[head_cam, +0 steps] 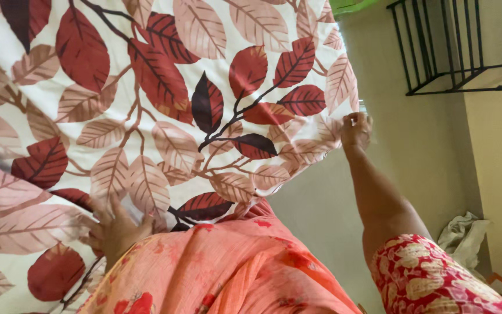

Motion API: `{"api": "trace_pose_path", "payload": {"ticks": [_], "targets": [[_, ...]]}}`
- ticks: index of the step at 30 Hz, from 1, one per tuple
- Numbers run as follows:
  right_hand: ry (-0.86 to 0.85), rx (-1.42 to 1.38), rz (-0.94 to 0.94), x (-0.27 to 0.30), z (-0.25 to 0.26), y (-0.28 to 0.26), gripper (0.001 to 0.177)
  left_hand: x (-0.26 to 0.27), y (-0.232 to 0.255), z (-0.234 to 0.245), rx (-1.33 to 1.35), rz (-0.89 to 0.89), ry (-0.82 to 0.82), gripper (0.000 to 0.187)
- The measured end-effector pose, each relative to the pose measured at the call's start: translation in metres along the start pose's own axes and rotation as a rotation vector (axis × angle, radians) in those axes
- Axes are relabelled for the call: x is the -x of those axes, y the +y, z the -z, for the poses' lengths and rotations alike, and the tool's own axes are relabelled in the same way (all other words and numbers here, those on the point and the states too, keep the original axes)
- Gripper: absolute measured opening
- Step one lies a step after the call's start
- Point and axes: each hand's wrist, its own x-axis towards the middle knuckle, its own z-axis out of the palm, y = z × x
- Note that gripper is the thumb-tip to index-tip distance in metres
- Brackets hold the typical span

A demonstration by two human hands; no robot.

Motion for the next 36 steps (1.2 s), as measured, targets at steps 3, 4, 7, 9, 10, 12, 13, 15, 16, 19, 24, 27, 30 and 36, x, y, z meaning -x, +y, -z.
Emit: {"api": "trace_pose_path", "payload": {"ticks": [3,4,7,9,10,12,13,15,16,19,24,27,30,36], "targets": [[0.050,-0.015,0.113,-0.047,-0.003,0.021,0.028,-0.011,0.051,-0.015,0.042,-0.145,0.029,0.114],[0.081,-0.010,0.159,-0.063,-0.014,0.024,0.033,-0.017,0.074,-0.022,0.037,-0.171,0.015,0.114],[0.029,-0.225,-0.095,-0.086,-0.043,0.027,0.022,-0.027,0.132,-0.032,0.074,-0.340,0.027,0.116],[0.008,-0.383,-0.221,-0.102,-0.054,0.029,0.011,-0.027,0.163,-0.032,0.040,-0.342,-0.009,0.114],[0.033,-0.428,-0.196,-0.112,-0.050,0.034,0.009,-0.027,0.170,-0.030,0.052,-0.366,-0.022,0.113],[0.046,-0.483,-0.197,-0.120,-0.051,0.036,0.011,-0.028,0.180,-0.026,0.077,-0.416,-0.048,0.110],[0.034,-0.493,-0.222,-0.122,-0.052,0.034,0.010,-0.030,0.182,-0.023,0.046,-0.395,-0.066,0.110],[0.086,-0.354,-0.153,-0.127,-0.049,0.029,0.017,-0.035,0.185,-0.023,-0.010,-0.361,-0.094,0.111],[0.141,-0.204,-0.064,-0.127,-0.049,0.027,0.025,-0.040,0.187,-0.022,-0.007,-0.319,-0.119,0.115],[0.229,-0.096,0.234,-0.134,-0.056,-0.023,0.033,-0.061,0.191,-0.026,0.060,-0.268,-0.064,0.124],[0.057,-0.330,0.352,-0.155,-0.092,-0.129,0.026,-0.107,0.222,-0.004,0.059,-0.111,0.041,0.133],[0.133,-0.191,0.392,-0.188,-0.107,-0.143,0.017,-0.131,0.248,0.020,0.116,-0.094,0.053,0.140],[-0.011,-0.227,0.142,-0.220,-0.109,-0.137,0.017,-0.154,0.269,0.045,0.128,-0.097,0.094,0.145],[0.006,-0.250,0.259,-0.240,-0.103,-0.201,0.018,-0.175,0.306,0.080,0.277,0.095,-0.159,0.167]]}}
